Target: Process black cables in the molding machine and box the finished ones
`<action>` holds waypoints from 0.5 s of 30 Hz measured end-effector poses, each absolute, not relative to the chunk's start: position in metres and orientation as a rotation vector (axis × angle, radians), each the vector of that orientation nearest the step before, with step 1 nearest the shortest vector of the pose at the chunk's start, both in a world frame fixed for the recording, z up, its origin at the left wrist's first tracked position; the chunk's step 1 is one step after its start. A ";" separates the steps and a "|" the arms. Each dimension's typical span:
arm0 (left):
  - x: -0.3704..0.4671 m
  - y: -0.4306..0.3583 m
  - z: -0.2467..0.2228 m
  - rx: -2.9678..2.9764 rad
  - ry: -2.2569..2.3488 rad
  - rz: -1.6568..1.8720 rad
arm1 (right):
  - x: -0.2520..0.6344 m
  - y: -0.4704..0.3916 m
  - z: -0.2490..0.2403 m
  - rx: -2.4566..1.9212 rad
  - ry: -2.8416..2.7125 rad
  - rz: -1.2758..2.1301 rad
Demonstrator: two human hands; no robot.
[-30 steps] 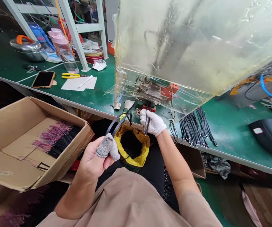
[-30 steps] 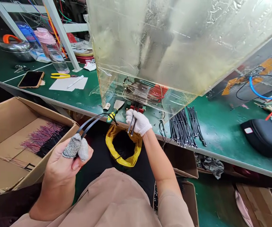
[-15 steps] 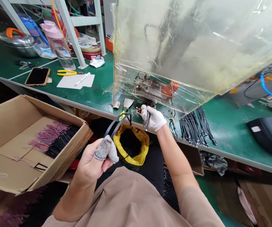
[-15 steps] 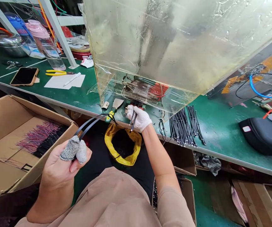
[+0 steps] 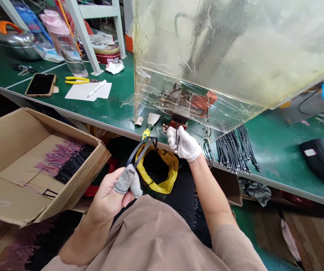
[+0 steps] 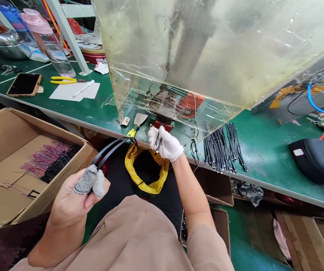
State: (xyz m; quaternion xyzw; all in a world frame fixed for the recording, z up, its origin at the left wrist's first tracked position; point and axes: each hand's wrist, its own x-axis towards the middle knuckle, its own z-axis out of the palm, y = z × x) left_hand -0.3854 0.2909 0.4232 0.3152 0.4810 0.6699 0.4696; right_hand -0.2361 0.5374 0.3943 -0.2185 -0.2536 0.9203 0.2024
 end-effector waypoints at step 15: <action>-0.350 0.300 0.301 0.934 1.416 0.831 | -0.238 0.462 0.289 -1.171 -0.664 2.350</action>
